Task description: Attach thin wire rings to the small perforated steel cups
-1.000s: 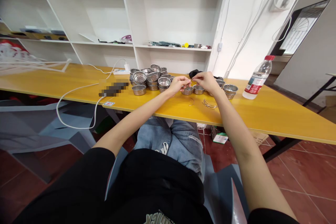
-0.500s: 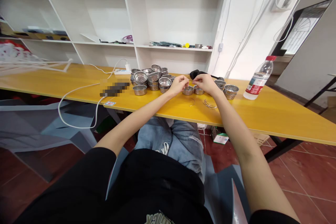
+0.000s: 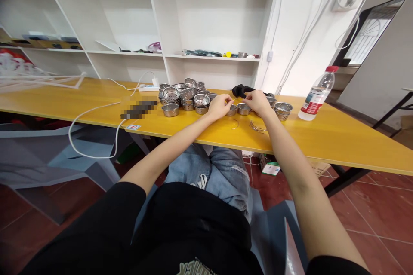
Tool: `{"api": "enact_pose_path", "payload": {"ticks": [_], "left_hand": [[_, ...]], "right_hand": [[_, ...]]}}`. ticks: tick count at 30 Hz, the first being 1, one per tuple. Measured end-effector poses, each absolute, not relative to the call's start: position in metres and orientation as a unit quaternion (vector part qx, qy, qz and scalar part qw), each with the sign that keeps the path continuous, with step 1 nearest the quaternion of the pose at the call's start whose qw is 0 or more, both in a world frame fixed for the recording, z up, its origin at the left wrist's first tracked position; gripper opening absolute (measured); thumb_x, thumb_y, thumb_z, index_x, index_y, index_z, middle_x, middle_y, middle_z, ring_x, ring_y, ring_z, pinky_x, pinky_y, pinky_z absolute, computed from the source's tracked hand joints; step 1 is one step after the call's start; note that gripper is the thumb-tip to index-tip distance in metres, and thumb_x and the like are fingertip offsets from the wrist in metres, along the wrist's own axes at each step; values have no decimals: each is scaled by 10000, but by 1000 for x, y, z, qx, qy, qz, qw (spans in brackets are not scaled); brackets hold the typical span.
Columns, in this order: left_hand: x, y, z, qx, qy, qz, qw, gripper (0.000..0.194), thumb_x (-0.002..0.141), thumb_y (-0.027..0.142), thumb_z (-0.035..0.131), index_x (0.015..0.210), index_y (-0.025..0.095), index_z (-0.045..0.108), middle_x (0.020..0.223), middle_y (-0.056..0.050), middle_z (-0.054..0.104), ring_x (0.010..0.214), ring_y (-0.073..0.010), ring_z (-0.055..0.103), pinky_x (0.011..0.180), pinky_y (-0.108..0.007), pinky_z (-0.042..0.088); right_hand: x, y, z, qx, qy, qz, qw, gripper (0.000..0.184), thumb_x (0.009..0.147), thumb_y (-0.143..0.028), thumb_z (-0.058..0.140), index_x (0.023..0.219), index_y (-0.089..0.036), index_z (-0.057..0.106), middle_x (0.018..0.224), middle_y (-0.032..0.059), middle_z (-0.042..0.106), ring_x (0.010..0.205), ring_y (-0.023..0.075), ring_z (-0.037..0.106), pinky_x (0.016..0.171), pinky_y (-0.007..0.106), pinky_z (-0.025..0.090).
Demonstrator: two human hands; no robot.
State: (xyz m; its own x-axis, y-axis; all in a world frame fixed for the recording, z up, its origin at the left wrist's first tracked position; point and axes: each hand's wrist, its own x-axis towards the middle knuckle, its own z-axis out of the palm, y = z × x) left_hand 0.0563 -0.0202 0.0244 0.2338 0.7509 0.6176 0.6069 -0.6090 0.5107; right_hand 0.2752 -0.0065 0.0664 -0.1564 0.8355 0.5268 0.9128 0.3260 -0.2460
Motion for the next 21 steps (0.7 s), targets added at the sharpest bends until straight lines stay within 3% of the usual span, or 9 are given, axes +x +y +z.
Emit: {"api": "enact_pose_path", "payload": {"ticks": [9,16,21], "left_hand": [[48,-19,23,781,459,419,60,175,1073,291,603,991,217,738,1163,-115,795,1105,-279,710,1008,-372,532],[47,-21,22,794,466,389,37,182,1057,222,574,1134,213,739,1189,-129,798,1127,-293,723,1027,-388,537],[47,-21,22,792,474,384,34,188,1051,220,582,1151,210,741,1167,-130,803,1098,-292,731,1036,-392,542]], "right_hand": [[277,-10,63,-636,-725,-57,257,100,901,-223,814,849,-159,871,812,136,810,849,295,761,854,382,598],[269,-11,58,-647,-734,-79,190,171,930,-189,730,973,-143,889,1005,179,845,986,324,781,948,403,608],[270,-7,55,-638,-738,-97,198,205,922,-141,696,998,-116,885,1018,203,844,1012,340,780,964,410,613]]}}
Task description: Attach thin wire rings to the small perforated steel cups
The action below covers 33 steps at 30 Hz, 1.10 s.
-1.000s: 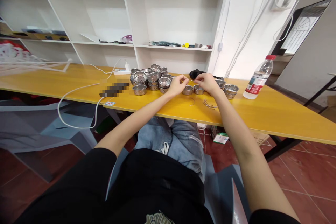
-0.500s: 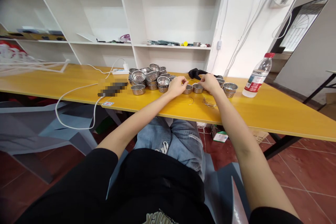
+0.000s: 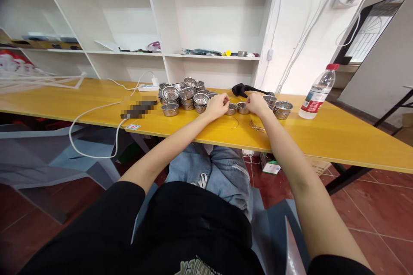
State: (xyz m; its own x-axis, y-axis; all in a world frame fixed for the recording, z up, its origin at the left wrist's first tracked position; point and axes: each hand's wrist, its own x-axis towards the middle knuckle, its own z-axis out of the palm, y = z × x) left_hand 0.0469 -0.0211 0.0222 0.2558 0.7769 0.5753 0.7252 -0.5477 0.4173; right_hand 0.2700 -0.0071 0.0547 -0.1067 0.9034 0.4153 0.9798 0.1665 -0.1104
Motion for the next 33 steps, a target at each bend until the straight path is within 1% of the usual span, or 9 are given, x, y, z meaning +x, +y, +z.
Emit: {"api": "enact_pose_path", "payload": {"ticks": [4,9,12,15,19,22,26,30,33], "left_hand": [[46,-21,22,795,470,381,40,146,1047,246,611,1088,216,748,1130,-125,803,1086,-295,730,1041,-393,541],[46,-20,22,796,466,384,34,117,1035,246,634,1015,220,746,1160,-128,791,1128,-305,713,1049,-402,539],[47,-20,22,796,470,380,28,114,1030,231,635,1011,225,747,1185,-124,786,1153,-303,705,1050,-400,538],[46,-20,23,795,476,376,22,123,1035,239,629,1021,225,750,1177,-127,787,1158,-310,706,1040,-406,538],[46,-20,24,796,481,366,7,166,1057,247,589,1060,213,751,1170,-139,793,1145,-325,715,1011,-417,543],[45,-20,25,797,482,363,1,180,1065,237,576,1087,215,753,1199,-139,792,1155,-320,716,1021,-415,540],[44,-19,27,797,478,368,5,172,1062,231,586,1067,226,759,1204,-131,788,1176,-316,708,1048,-414,534],[43,-19,28,797,468,382,18,145,1055,231,612,1011,225,750,1200,-131,778,1210,-328,692,1075,-423,524],[42,-21,30,789,455,412,23,132,1067,219,599,1087,215,729,1256,-141,764,1267,-330,670,1099,-423,510]], "right_hand": [[271,-7,55,-638,-737,-102,197,220,904,-128,699,1013,-120,890,992,204,843,1033,356,779,977,408,617],[267,-12,58,-677,-706,-121,169,219,898,-156,731,1053,-150,886,1134,218,829,1097,399,773,964,454,625],[265,-17,61,-681,-700,-128,176,189,880,-163,756,1024,-163,878,1181,219,819,1091,403,771,949,463,622],[262,-21,63,-651,-718,-121,217,181,917,-184,711,995,-147,870,1112,213,825,1034,371,770,922,438,609],[254,-20,64,-559,-775,-88,282,252,965,-231,638,962,-147,876,962,146,835,925,297,749,910,383,576],[249,-14,63,-507,-815,-68,273,246,920,-241,660,957,-166,892,974,116,842,924,278,731,908,367,563],[246,-8,60,-473,-842,-78,248,231,904,-264,683,911,-179,898,942,114,820,930,276,709,922,382,549],[246,-7,58,-479,-831,-75,274,211,909,-239,690,908,-178,892,981,116,801,917,272,699,921,390,552],[246,-8,58,-488,-816,-77,302,226,920,-229,679,936,-166,895,1025,137,798,953,289,711,951,409,560]]}}
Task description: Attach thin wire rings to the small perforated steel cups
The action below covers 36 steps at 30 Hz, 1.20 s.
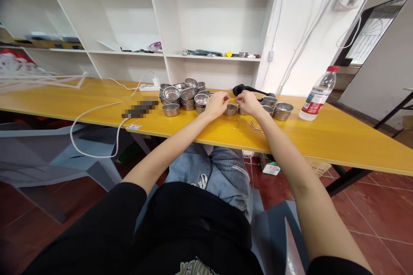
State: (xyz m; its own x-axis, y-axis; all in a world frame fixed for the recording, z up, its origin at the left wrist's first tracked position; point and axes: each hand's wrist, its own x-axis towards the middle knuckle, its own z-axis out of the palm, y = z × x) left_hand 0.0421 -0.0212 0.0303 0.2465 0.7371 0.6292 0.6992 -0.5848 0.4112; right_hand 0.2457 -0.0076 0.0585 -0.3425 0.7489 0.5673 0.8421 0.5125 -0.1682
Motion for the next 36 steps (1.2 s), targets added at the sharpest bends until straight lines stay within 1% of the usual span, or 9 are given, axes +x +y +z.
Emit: {"api": "enact_pose_path", "payload": {"ticks": [3,5,9,12,15,20,27,32,36], "left_hand": [[43,-27,31,778,450,438,28,196,1075,268,631,1258,214,672,1327,-148,743,1318,-329,649,1119,-422,504],[46,-30,31,778,454,432,37,326,1052,364,705,1333,217,632,1370,-164,725,1345,-345,639,1134,-434,503],[53,-34,26,795,450,403,58,682,957,501,835,1491,202,534,1486,-230,675,1443,-412,602,1175,-482,491],[58,-34,22,802,445,390,79,884,916,492,881,1603,172,426,1536,-284,642,1474,-457,598,1180,-515,495],[59,-32,20,804,465,361,85,967,907,440,892,1648,133,350,1513,-320,653,1451,-479,631,1161,-531,513],[53,-29,21,811,486,313,88,862,945,398,836,1608,141,348,1436,-274,718,1384,-428,698,1128,-488,547],[54,-30,20,814,481,317,79,640,946,419,796,1432,196,446,1460,-243,673,1363,-417,702,1117,-484,560],[54,-34,21,807,487,324,80,616,942,404,779,1411,195,438,1484,-253,648,1357,-416,705,1110,-486,561],[51,-38,25,812,481,320,85,641,940,400,779,1428,174,430,1420,-252,705,1344,-410,713,1093,-471,559]], "right_hand": [[248,-8,60,-507,-784,-81,348,228,936,-246,678,954,-167,891,1064,151,806,985,309,729,992,447,578],[250,-7,61,-525,-756,-56,387,227,951,-283,687,961,-166,881,1032,152,814,936,311,746,985,474,604],[252,-8,60,-528,-721,69,443,281,973,-408,728,985,-155,850,866,137,809,731,280,750,802,461,664],[249,-10,58,-502,-713,145,467,291,950,-429,793,1017,-147,813,867,140,815,659,257,747,680,423,666],[244,-11,57,-479,-704,192,488,264,912,-378,856,1019,-150,777,857,130,815,631,239,752,632,388,669],[242,-10,54,-454,-683,254,513,296,820,-321,971,893,-170,727,751,96,787,601,224,756,561,319,660],[237,-12,50,-449,-668,259,533,245,827,-207,927,964,-175,726,727,73,786,550,227,741,487,310,625],[231,-15,48,-448,-673,280,518,281,820,-255,955,869,-188,686,706,68,780,517,206,724,433,270,572],[230,-13,47,-443,-670,273,529,265,837,-246,952,818,-183,696,719,73,784,539,191,722,495,281,613]]}}
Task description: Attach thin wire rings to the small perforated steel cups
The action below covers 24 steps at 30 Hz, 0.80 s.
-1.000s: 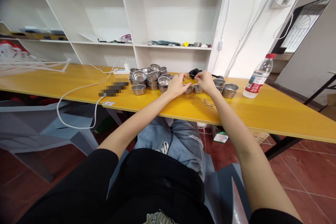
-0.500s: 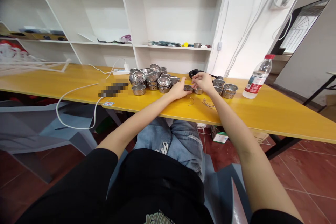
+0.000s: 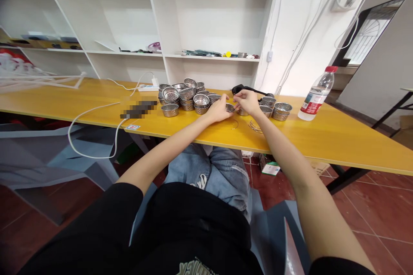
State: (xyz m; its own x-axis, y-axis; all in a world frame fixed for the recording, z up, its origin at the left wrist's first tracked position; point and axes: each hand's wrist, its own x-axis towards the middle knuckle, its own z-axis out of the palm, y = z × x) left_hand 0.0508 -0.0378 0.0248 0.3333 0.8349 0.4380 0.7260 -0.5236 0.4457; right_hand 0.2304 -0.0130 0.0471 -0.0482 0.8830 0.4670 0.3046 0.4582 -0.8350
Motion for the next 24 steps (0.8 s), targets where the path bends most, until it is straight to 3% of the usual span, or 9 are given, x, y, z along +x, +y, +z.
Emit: {"api": "enact_pose_path", "payload": {"ticks": [4,8,11,24], "left_hand": [[49,-38,27,811,478,322,99,728,876,389,848,1440,176,439,1360,-231,746,1307,-409,734,1067,-449,560],[49,-37,27,810,472,329,114,778,828,365,886,1441,182,443,1338,-213,760,1289,-401,740,1056,-439,561],[48,-38,28,807,473,330,127,806,816,374,900,1450,181,440,1334,-208,762,1284,-397,738,1053,-439,560],[48,-39,29,803,478,325,143,851,805,391,917,1463,184,419,1401,-228,736,1332,-397,722,1093,-443,547]], "right_hand": [[234,-10,48,-450,-667,267,531,226,836,-192,943,776,-173,727,672,74,762,581,199,726,629,328,685],[236,-9,49,-433,-659,294,540,222,789,-186,975,909,-162,789,744,78,792,702,248,790,751,390,729],[234,-11,48,-429,-652,306,545,286,765,-186,991,992,-156,820,756,68,802,727,263,806,765,403,738],[232,-15,46,-449,-631,329,540,135,839,-99,937,921,-127,834,745,79,810,652,206,798,765,332,753]]}}
